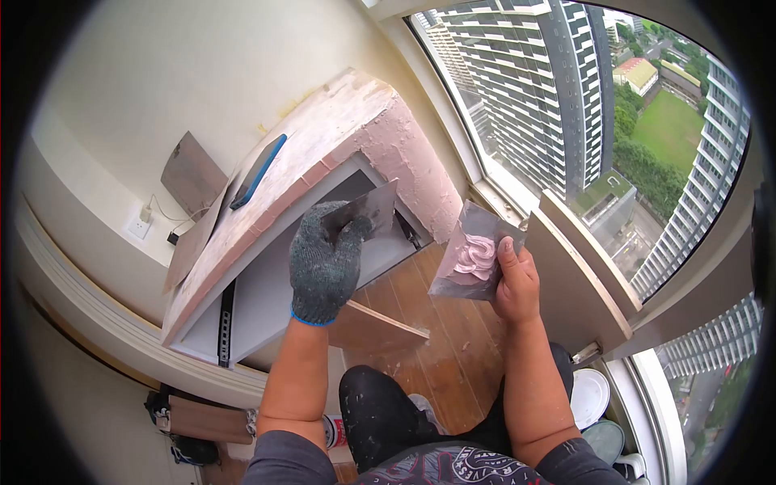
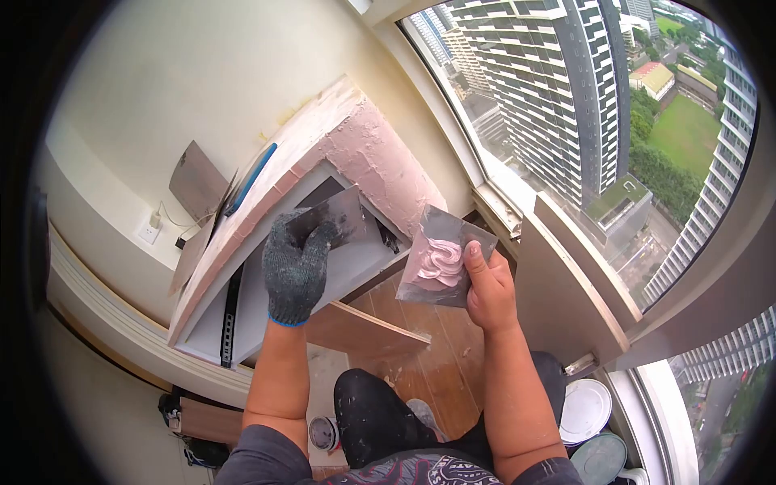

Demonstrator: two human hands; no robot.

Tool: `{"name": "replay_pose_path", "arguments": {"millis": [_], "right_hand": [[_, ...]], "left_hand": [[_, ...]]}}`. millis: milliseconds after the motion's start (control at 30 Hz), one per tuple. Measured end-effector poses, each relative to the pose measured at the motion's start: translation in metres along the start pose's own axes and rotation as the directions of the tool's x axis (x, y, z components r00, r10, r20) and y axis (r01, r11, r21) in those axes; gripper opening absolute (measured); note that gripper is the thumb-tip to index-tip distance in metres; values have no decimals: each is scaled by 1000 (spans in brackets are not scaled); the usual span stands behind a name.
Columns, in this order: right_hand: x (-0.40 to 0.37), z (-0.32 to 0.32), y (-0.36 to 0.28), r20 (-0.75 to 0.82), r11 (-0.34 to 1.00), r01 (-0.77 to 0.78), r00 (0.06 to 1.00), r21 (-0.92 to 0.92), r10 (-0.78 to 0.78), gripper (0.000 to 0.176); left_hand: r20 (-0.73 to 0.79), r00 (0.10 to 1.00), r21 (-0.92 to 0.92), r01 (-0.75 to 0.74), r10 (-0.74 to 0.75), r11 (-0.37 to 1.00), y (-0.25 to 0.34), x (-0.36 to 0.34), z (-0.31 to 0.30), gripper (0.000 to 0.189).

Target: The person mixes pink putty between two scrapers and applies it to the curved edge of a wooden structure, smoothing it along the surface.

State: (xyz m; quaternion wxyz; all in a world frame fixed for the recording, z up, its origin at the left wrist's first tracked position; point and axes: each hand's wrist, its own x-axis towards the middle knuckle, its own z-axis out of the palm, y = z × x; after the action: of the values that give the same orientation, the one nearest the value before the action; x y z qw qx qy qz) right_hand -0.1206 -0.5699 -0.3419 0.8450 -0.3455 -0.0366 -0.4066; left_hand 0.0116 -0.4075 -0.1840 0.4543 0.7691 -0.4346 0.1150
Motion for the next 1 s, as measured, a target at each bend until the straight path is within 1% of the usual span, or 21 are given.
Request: {"name": "replay_pose_path", "arguments": {"millis": [33, 133, 200, 233, 300, 333, 433, 500, 633, 733, 833, 933, 1000], "right_hand": [[1, 0, 1, -5, 1000, 6, 1000, -3, -6, 42], [3, -2, 4, -6, 999, 18, 1000, -39, -18, 45], [3, -5, 5, 12, 995, 15, 1000, -100, -14, 45], [3, -5, 5, 22, 997, -5, 1000, -75, 7, 44], [2, -6, 2, 42, 999, -44, 998, -24, 45, 42], [2, -6, 2, 40, 999, -37, 999, -14, 37, 42], [3, -4, 2, 39, 999, -36, 999, 33, 34, 42], [3, -1, 3, 47, 994, -59, 997, 87, 56, 42], [1, -1, 5, 49, 996, -58, 997, 73, 55, 44], [2, 0, 2, 27, 996, -44, 999, 77, 42, 45], [3, 1, 1, -7, 997, -34, 999, 73, 35, 47], [3, 1, 2, -2, 996, -45, 999, 74, 45, 47], [3, 2, 3, 1, 997, -44, 999, 63, 44, 47]], "left_hand": [[-17, 999, -61, 50, -51, 997, -5, 7, 1, 25], [-39, 999, -7, -10, 10, 1000, -13, 22, 8, 21], [-13, 996, 229, -80, 85, 970, -18, 28, 3, 22], [7, 993, 342, -116, 121, 933, -20, 30, 1, 23], [-70, 997, 173, 34, -22, 984, 6, 16, 1, 24], [-97, 991, 85, 104, -96, 991, 17, 9, 1, 25], [-104, 994, 273, 14, 15, 962, 18, -1, -4, 26], [-51, 996, 316, -54, 74, 947, 9, -2, 0, 25], [56, 975, 433, -220, 217, 874, 14, 3, 17, 27], [-8, 979, 419, -180, 202, 890, 14, 10, 24, 28], [-34, 989, 397, -116, 141, 911, 3, 19, 21, 29], [-85, 985, 447, -95, 147, 890, 15, 25, 13, 32], [-73, 984, 453, -111, 161, 885, 23, 31, 6, 34]]}}
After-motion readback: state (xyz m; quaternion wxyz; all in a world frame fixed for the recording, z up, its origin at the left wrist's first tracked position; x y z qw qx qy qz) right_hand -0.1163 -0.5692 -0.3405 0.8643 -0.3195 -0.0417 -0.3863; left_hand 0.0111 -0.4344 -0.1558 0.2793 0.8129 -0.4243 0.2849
